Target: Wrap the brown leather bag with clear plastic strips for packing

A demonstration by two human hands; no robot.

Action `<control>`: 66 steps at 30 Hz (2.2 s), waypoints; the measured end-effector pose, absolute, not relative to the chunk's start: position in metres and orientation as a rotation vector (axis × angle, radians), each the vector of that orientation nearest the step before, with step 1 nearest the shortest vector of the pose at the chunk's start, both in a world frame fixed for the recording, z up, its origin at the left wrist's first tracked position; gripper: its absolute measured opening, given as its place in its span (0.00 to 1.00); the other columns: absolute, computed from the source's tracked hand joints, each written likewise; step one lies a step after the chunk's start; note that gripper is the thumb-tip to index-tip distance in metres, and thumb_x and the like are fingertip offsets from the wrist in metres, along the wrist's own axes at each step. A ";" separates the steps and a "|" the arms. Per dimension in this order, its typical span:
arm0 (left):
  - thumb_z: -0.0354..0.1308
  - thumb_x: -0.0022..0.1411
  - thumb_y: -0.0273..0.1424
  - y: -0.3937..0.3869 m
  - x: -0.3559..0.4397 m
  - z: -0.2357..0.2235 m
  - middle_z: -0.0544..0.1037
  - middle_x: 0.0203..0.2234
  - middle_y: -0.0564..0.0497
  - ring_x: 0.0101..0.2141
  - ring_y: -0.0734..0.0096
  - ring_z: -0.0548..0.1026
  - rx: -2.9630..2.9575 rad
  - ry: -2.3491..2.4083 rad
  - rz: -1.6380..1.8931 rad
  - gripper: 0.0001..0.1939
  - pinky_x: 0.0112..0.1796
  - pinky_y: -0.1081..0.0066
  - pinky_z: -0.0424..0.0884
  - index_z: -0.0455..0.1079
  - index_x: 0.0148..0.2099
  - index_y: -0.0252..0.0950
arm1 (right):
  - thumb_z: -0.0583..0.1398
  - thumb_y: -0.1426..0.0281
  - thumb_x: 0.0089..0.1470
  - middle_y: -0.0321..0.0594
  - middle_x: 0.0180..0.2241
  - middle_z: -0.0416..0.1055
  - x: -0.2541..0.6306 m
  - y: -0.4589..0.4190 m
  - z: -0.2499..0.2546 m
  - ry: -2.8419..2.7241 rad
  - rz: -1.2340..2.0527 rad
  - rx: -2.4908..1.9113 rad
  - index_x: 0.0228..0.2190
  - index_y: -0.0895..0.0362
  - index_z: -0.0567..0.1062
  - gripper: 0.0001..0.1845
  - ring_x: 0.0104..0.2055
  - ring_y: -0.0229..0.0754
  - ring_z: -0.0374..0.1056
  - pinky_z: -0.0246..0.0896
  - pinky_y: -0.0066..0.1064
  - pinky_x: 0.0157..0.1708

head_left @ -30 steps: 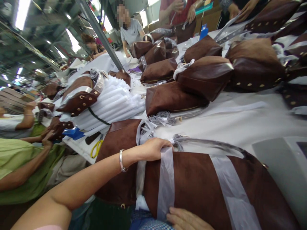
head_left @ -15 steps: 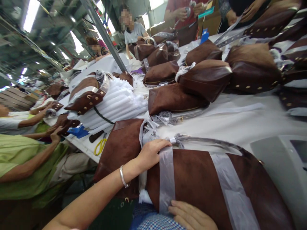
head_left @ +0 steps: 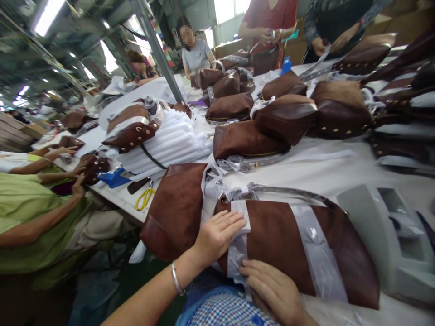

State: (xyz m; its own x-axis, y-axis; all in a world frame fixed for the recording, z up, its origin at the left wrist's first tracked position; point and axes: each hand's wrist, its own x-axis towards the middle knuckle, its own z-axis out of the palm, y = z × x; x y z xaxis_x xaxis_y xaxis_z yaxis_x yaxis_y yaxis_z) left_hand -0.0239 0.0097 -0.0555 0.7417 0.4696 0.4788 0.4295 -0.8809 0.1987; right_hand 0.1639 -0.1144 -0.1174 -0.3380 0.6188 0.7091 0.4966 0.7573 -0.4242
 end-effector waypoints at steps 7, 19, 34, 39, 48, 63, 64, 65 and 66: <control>0.51 0.70 0.25 -0.010 -0.036 -0.057 0.78 0.52 0.46 0.55 0.65 0.75 2.922 0.710 0.874 0.14 0.55 0.61 0.75 0.71 0.55 0.36 | 0.57 0.80 0.56 0.51 0.46 0.78 0.160 -0.123 -0.099 -2.054 0.115 -0.885 0.44 0.62 0.73 0.13 0.55 0.45 0.71 0.68 0.40 0.57; 0.55 0.67 0.27 -0.025 -0.052 -0.061 0.77 0.53 0.48 0.57 0.65 0.72 2.729 0.682 0.830 0.12 0.57 0.61 0.72 0.74 0.51 0.37 | 0.58 0.80 0.57 0.47 0.43 0.80 0.149 -0.149 -0.087 -2.027 0.039 -0.951 0.42 0.58 0.73 0.12 0.51 0.43 0.74 0.69 0.39 0.56; 0.51 0.71 0.28 -0.058 -0.064 -0.063 0.79 0.49 0.51 0.50 0.71 0.76 2.935 0.471 0.757 0.13 0.59 0.63 0.68 0.72 0.53 0.39 | 0.58 0.79 0.61 0.43 0.43 0.79 0.148 -0.169 -0.107 -2.034 0.057 -1.056 0.50 0.56 0.72 0.16 0.47 0.39 0.75 0.69 0.38 0.55; 0.54 0.69 0.29 -0.064 -0.068 -0.074 0.77 0.53 0.51 0.55 0.68 0.73 2.941 0.479 0.835 0.13 0.58 0.63 0.70 0.71 0.54 0.39 | 0.56 0.80 0.61 0.44 0.43 0.79 0.148 -0.175 -0.107 -2.103 0.011 -1.011 0.49 0.58 0.74 0.16 0.48 0.40 0.74 0.68 0.40 0.54; 0.55 0.68 0.26 -0.066 -0.068 -0.080 0.76 0.54 0.50 0.57 0.67 0.72 2.935 0.463 0.925 0.13 0.59 0.62 0.69 0.71 0.54 0.37 | 0.52 0.76 0.65 0.45 0.40 0.78 0.142 -0.187 -0.102 -2.173 0.129 -0.921 0.46 0.59 0.74 0.13 0.44 0.42 0.73 0.70 0.37 0.47; 0.56 0.68 0.24 -0.067 -0.069 -0.087 0.76 0.54 0.50 0.57 0.66 0.72 2.989 0.380 1.018 0.12 0.61 0.59 0.66 0.72 0.52 0.36 | 0.56 0.74 0.64 0.43 0.38 0.78 0.141 -0.205 -0.097 -2.187 0.331 -0.914 0.44 0.58 0.75 0.09 0.40 0.41 0.73 0.69 0.34 0.41; 0.56 0.68 0.24 -0.068 -0.069 -0.088 0.76 0.54 0.49 0.57 0.66 0.72 2.993 0.378 1.022 0.11 0.61 0.58 0.66 0.72 0.51 0.36 | 0.56 0.74 0.64 0.43 0.38 0.78 0.141 -0.205 -0.096 -2.185 0.328 -0.914 0.44 0.58 0.74 0.09 0.40 0.41 0.73 0.69 0.34 0.41; 0.56 0.68 0.24 -0.069 -0.069 -0.089 0.77 0.54 0.49 0.57 0.66 0.72 2.994 0.375 1.030 0.10 0.61 0.58 0.66 0.73 0.50 0.36 | 0.56 0.74 0.65 0.43 0.38 0.78 0.141 -0.206 -0.096 -2.182 0.321 -0.912 0.44 0.58 0.74 0.09 0.40 0.41 0.73 0.69 0.34 0.41; 0.56 0.68 0.24 -0.070 -0.069 -0.090 0.77 0.54 0.49 0.57 0.66 0.72 2.993 0.371 1.042 0.09 0.61 0.58 0.66 0.73 0.49 0.36 | 0.56 0.74 0.65 0.43 0.38 0.78 0.142 -0.206 -0.096 -2.180 0.314 -0.912 0.45 0.58 0.74 0.09 0.41 0.41 0.73 0.69 0.34 0.41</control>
State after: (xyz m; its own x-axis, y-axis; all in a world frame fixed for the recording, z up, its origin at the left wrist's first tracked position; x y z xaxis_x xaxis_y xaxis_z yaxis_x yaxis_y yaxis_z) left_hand -0.0688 -0.0695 -0.0901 0.7598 0.2019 0.6180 0.2340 -0.9718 0.0298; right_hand 0.1415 -0.2063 -0.0956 -0.4736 0.6945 0.5417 0.5133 0.7174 -0.4711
